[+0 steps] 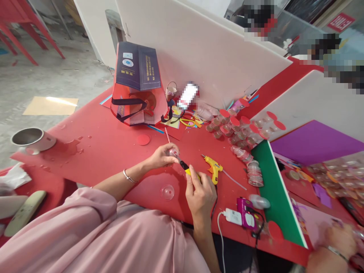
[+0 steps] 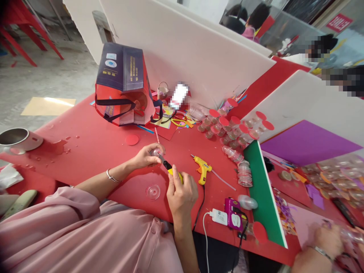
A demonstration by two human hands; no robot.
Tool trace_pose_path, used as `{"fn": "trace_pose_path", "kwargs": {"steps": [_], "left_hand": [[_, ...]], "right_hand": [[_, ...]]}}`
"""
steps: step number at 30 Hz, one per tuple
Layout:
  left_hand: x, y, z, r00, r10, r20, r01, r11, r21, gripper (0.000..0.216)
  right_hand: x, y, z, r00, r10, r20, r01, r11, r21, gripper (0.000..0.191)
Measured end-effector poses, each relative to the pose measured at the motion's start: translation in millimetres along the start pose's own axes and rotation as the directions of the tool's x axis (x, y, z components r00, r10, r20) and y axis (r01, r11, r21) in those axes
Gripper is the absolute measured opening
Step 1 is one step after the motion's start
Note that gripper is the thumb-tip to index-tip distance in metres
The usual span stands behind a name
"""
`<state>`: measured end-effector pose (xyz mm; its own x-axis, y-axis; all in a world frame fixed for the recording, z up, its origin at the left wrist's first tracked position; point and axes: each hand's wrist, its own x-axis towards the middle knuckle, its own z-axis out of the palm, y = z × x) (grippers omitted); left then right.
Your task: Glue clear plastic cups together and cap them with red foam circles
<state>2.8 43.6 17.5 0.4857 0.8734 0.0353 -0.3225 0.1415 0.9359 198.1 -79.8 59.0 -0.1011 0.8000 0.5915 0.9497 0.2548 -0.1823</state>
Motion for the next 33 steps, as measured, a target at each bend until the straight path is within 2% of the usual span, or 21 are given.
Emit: {"fn": "trace_pose_path", "kwargs": {"steps": [10, 16, 23, 29, 33], "left_hand": [[-2.1, -1.6, -4.3, 0.999, -0.025, 0.042, 0.024, 1.000, 0.019, 0.052], [-2.3, -2.1, -1.1, 0.998, -0.058, -0.019, 0.058, 0.998, 0.032, 0.052], [0.5, 1.1, 0.2, 0.998, -0.042, -0.049, 0.038, 0.996, -0.079, 0.075], [1.7, -0.8, -1.9, 1.000, -0.008, -0.020, 0.006, 0.996, -0.091, 0.068], [2.2, -7.4, -5.9, 0.999, -0.003, -0.032, 0.000, 0.996, -0.092, 0.073]], "right_hand": [[-1.2, -0.5, -0.8, 0.999, -0.026, -0.024, 0.025, 0.999, -0.038, 0.031], [-2.3, -0.8, 1.6, 0.998, -0.021, -0.052, 0.015, 0.994, -0.112, 0.031], [-2.7, 0.9, 3.0, 0.998, 0.042, -0.052, -0.039, 0.997, 0.061, 0.033], [-1.5, -0.4, 0.7, 0.998, 0.057, -0.007, -0.055, 0.988, 0.143, 0.031], [-1.2, -1.8, 0.4, 0.998, 0.059, 0.015, -0.061, 0.985, 0.163, 0.032]]}}
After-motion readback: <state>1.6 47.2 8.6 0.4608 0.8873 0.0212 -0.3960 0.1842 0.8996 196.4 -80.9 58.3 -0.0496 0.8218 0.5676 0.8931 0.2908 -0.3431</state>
